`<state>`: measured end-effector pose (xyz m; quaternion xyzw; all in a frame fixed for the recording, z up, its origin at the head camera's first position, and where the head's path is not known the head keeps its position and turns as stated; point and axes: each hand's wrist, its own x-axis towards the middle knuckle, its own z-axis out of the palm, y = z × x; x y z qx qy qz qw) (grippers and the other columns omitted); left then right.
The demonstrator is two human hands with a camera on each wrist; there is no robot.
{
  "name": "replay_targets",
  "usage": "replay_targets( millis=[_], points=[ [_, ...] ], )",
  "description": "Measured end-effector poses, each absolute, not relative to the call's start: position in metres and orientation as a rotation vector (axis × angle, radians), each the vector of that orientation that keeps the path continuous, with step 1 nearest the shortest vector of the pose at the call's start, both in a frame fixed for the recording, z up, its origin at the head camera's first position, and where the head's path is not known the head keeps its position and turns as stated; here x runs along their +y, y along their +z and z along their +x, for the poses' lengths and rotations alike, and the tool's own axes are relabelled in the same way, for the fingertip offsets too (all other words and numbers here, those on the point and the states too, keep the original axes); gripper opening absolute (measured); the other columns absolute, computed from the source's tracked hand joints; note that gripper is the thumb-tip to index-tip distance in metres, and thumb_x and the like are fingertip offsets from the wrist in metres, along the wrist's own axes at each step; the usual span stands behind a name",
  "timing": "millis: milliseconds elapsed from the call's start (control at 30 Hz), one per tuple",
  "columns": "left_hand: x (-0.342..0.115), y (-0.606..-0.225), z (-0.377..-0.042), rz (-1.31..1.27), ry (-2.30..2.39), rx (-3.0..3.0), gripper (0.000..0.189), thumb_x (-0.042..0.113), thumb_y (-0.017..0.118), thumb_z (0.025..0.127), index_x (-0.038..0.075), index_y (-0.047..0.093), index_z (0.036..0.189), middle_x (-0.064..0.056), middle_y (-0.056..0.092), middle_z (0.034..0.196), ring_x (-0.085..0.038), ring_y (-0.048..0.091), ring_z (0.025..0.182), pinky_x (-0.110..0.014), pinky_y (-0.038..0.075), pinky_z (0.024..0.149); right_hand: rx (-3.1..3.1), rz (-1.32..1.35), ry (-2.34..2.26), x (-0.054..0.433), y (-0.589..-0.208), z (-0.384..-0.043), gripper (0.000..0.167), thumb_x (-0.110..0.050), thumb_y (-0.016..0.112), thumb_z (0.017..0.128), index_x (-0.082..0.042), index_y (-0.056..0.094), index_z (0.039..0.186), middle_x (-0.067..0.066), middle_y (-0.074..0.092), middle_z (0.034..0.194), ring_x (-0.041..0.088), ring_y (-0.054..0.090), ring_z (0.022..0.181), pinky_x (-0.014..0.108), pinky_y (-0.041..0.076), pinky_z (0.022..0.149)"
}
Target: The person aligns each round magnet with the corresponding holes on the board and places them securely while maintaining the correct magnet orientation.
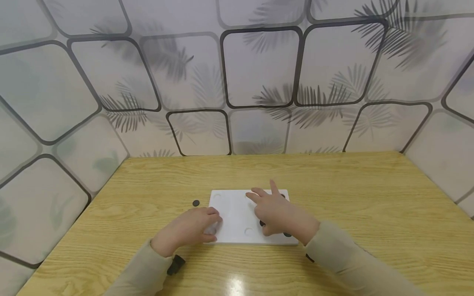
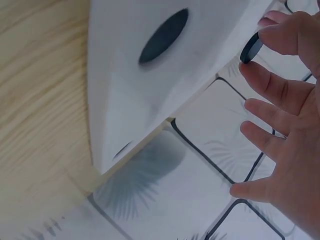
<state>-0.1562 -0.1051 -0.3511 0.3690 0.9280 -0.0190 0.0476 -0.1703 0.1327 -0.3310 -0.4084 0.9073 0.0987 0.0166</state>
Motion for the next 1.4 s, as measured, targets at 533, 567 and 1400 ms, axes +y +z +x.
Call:
replay_targets(
  millis=[533,567,1400],
  points=[
    [-0.104,-0.349,-0.156,1.127,-0.08,2.831,0.037,0.038,0.069,0.074,0.015,0.062,0.102,0.003,0.056,0.097,-0.011,0.054,0.079,-0.024,0.045,0.067,2.807,-1.379,0.233,0.115,-0.339,-0.166,0.023,-0.017,0.067,0.062,-0.019,0.047,0.053,0.008,0.039,0.133,0.028,0.029,0.125,0.066,0.014,0.092],
    [-0.104,-0.349,-0.156,1.13,-0.078,2.833,0.037,0.038,0.069,0.074,0.015,0.062,0.102,0.003,0.056,0.097,-0.011,0.054,0.079,-0.024,0.045,0.067,2.805,-1.379,0.227,0.114,-0.34,-0.165,0.023,-0.018,0.068,0.062,-0.018,0.047,0.053,0.008,0.039,0.133,0.028,0.029,0.125,0.065,0.013,0.093],
    [-0.104,-0.351,-0.155,1.155,-0.092,2.833,0.036,0.038,0.068,0.075,0.016,0.061,0.102,0.003,0.056,0.099,-0.012,0.054,0.08,-0.026,0.046,0.068,2.761,-1.322,0.215,0.102,-0.342,-0.164,0.022,-0.018,0.072,0.062,-0.017,0.051,0.057,0.008,0.037,0.135,0.028,0.026,0.126,0.062,0.013,0.095]
  ],
)
